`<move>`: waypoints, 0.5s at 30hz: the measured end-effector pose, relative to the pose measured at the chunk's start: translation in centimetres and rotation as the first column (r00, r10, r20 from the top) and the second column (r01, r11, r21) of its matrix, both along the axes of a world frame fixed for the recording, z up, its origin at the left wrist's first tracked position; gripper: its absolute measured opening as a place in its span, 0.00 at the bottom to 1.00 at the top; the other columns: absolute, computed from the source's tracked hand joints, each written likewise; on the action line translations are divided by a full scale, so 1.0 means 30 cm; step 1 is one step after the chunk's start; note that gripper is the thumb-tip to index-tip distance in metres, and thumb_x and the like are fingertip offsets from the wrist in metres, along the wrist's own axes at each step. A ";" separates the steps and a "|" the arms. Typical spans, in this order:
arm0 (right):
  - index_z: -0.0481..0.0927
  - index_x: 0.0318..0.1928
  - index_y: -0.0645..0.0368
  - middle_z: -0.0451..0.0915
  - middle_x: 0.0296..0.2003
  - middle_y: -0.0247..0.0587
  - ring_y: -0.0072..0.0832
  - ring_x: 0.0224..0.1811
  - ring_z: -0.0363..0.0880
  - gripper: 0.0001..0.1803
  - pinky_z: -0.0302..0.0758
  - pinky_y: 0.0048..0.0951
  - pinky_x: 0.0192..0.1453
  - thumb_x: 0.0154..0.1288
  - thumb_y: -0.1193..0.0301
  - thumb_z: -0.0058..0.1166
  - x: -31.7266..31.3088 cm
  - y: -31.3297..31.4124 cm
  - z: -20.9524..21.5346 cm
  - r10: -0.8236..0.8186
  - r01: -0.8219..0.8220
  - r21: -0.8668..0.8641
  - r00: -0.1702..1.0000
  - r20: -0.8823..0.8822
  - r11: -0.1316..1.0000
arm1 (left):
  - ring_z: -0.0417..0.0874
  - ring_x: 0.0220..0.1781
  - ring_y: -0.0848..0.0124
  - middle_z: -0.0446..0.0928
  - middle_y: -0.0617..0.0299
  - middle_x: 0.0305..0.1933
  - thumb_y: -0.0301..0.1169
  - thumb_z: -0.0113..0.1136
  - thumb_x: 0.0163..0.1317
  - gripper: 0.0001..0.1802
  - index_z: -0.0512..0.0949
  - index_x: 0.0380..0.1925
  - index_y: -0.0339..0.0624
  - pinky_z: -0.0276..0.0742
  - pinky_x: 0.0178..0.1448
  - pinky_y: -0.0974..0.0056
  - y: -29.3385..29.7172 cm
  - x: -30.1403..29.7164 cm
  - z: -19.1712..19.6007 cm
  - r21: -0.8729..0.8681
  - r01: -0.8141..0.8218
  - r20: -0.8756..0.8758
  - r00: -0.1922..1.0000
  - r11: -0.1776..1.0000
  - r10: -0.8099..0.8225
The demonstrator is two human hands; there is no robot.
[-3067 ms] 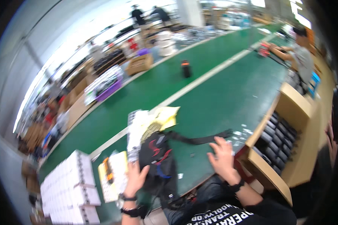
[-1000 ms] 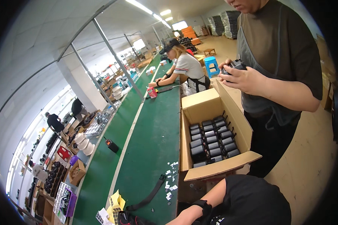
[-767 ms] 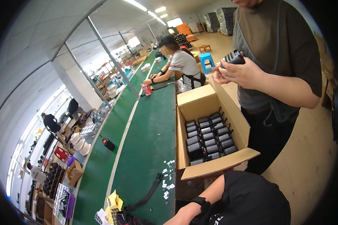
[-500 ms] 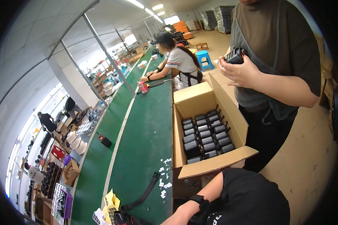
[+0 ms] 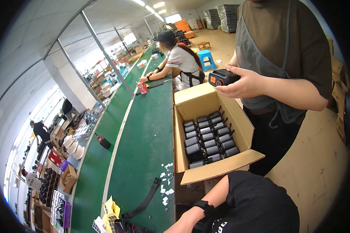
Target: The person is assembling, inspecting, and packaging electronic devices (possibly walkie-talkies or speakers) into boxes on a factory assembly line.
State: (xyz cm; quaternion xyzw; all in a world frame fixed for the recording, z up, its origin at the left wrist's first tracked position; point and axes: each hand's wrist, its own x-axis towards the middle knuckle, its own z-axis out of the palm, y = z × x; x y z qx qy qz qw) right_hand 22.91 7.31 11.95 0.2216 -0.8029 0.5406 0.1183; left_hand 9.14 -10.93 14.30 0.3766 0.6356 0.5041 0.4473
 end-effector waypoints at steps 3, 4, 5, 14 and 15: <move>0.62 0.64 0.56 0.73 0.35 0.51 0.41 0.34 0.71 0.38 0.69 0.34 0.38 0.53 0.66 0.61 -0.008 0.005 -0.026 -0.036 0.037 0.022 0.999 -0.013 0.999 | 0.71 0.53 0.70 0.72 0.59 0.51 0.20 0.67 0.44 0.43 0.58 0.62 0.46 0.66 0.55 0.68 0.017 0.002 -0.016 -0.002 -0.020 -0.039 0.999 1.000 0.020; 0.62 0.64 0.56 0.73 0.37 0.53 0.43 0.36 0.72 0.38 0.70 0.36 0.39 0.53 0.64 0.61 -0.013 0.008 -0.034 -0.064 0.066 0.058 0.997 -0.029 0.996 | 0.71 0.53 0.70 0.72 0.59 0.51 0.20 0.67 0.44 0.43 0.58 0.62 0.46 0.66 0.55 0.68 0.024 -0.002 -0.025 -0.004 -0.019 -0.037 0.999 1.000 0.019; 0.61 0.64 0.56 0.72 0.40 0.54 0.45 0.38 0.73 0.38 0.70 0.37 0.41 0.54 0.62 0.61 -0.017 0.011 -0.041 -0.091 0.095 0.094 0.995 -0.047 0.991 | 0.71 0.53 0.70 0.72 0.59 0.52 0.20 0.67 0.44 0.43 0.58 0.62 0.45 0.66 0.55 0.68 0.034 -0.012 -0.034 0.057 0.000 -0.041 0.999 0.998 0.002; 0.55 0.64 0.58 0.70 0.43 0.59 0.52 0.42 0.73 0.37 0.72 0.41 0.44 0.56 0.65 0.55 -0.018 -0.012 -0.042 -0.339 0.353 0.170 0.935 -0.109 0.920 | 0.70 0.55 0.65 0.69 0.54 0.55 0.24 0.69 0.48 0.39 0.60 0.60 0.40 0.64 0.60 0.65 0.133 -0.003 0.037 0.105 0.078 -0.346 0.938 0.991 -0.037; 0.55 0.64 0.58 0.69 0.43 0.59 0.53 0.40 0.74 0.36 0.73 0.41 0.43 0.56 0.67 0.54 -0.026 -0.015 -0.047 -0.391 0.438 0.147 0.880 -0.269 0.887 | 0.70 0.55 0.65 0.69 0.54 0.55 0.24 0.69 0.48 0.39 0.60 0.60 0.40 0.64 0.60 0.65 0.142 -0.001 0.045 0.103 0.091 -0.344 0.938 0.991 -0.050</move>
